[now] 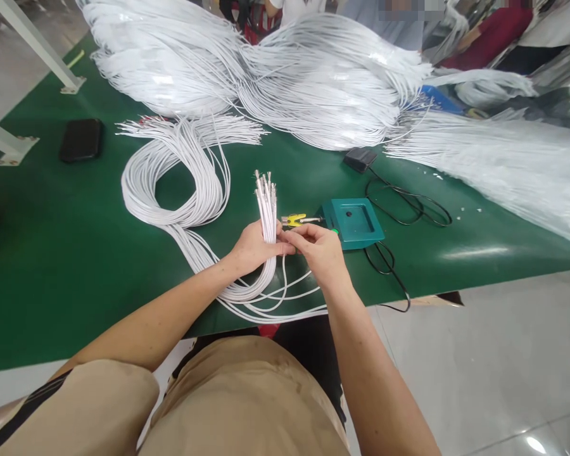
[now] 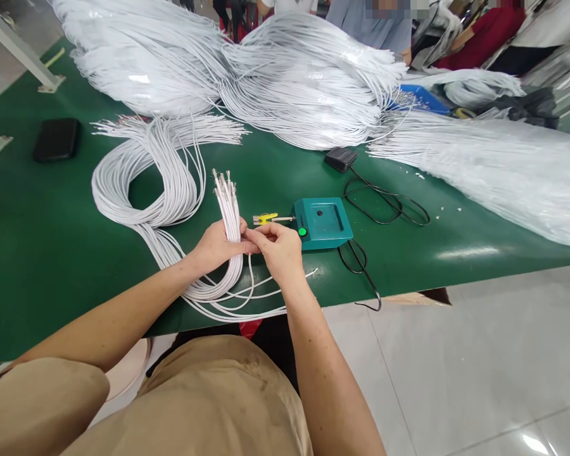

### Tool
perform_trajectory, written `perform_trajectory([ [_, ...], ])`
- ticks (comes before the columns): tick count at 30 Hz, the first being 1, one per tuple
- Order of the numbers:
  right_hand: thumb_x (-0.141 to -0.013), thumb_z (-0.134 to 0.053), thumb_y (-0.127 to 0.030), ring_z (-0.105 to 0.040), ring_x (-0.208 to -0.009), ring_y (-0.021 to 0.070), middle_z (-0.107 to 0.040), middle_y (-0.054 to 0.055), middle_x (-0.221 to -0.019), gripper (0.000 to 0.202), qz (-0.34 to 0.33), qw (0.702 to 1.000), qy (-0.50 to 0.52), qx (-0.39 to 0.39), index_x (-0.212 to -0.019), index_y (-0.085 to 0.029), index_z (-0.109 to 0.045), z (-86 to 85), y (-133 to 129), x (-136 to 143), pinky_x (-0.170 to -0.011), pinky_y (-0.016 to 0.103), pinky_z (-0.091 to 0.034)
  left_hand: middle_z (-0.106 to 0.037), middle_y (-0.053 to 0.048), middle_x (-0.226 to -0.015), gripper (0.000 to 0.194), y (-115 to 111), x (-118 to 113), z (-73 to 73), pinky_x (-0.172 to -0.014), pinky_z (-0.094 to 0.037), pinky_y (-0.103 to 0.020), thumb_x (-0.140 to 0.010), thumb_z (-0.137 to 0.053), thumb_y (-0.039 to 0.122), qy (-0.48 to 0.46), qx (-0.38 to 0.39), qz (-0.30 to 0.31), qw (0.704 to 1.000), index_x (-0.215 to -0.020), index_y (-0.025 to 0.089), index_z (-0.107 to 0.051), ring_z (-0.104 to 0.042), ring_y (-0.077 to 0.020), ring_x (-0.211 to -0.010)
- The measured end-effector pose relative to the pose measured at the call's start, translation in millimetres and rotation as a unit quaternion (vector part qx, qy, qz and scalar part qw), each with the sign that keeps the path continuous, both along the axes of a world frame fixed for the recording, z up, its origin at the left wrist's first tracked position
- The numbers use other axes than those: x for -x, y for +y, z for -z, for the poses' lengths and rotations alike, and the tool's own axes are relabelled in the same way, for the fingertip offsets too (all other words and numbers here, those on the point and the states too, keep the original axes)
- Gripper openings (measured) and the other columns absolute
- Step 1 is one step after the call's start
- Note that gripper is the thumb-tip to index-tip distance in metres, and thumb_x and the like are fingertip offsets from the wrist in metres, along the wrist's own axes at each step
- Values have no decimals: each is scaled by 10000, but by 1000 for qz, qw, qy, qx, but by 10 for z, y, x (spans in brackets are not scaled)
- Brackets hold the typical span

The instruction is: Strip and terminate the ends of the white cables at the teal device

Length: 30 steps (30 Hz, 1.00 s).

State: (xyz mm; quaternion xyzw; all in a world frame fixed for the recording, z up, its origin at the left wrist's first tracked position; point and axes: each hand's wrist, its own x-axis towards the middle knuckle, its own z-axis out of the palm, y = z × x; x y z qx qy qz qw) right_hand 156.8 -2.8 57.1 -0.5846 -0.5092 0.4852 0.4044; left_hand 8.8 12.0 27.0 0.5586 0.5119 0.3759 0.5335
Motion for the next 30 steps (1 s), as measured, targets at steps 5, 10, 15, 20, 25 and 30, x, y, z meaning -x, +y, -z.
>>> perform_trajectory([
  [5,-667,-715,-324,-457,-593,88,-687,21,-765,165,19,989,141,40,-711,-165,-726,76,-18,-11,-624,263,-406,-576,38,-675,373,16,16,22,-630,-403,-252,-577,-802,316,-21,17,-3,1000,-721,176,-488,-518,-111,-635],
  [10,-629,-741,-289,-350,-517,63,-470,-39,-544,206,-8,939,312,145,-542,-163,-602,144,-2,-26,-544,235,-355,-590,32,-696,328,11,28,46,-644,-421,-260,-615,-779,305,-31,17,1,999,-752,176,-510,-553,-120,-651],
  [15,-676,-685,-333,-321,-493,75,-306,-73,-499,174,3,944,292,156,-633,-171,-638,105,41,-15,-519,224,-362,-614,29,-705,346,-11,-11,45,-658,-476,-281,-608,-782,273,-90,27,18,995,-754,180,-483,-592,-127,-635],
  [20,-704,-678,-454,-340,-449,69,-322,-76,-477,312,-35,956,256,138,-612,-158,-638,11,131,10,-466,225,-338,-599,40,-726,368,-38,-57,5,-684,-527,-312,-624,-766,220,-181,38,46,982,-760,187,-426,-645,-141,-649],
  [25,-661,-758,-420,-431,-487,72,-414,-65,-507,286,-56,949,268,154,-636,-152,-662,-14,109,-27,-505,222,-389,-564,51,-667,372,-31,-39,-2,-564,-487,-261,-648,-772,254,-151,29,43,987,-761,185,-424,-587,-102,-549],
  [30,-620,-798,-398,-521,-577,85,-588,-15,-629,300,-11,949,279,150,-763,-148,-711,25,20,-65,-620,243,-473,-619,29,-691,342,-9,-14,26,-563,-491,-246,-676,-761,262,-164,27,49,985,-850,178,-479,-599,-105,-564],
])
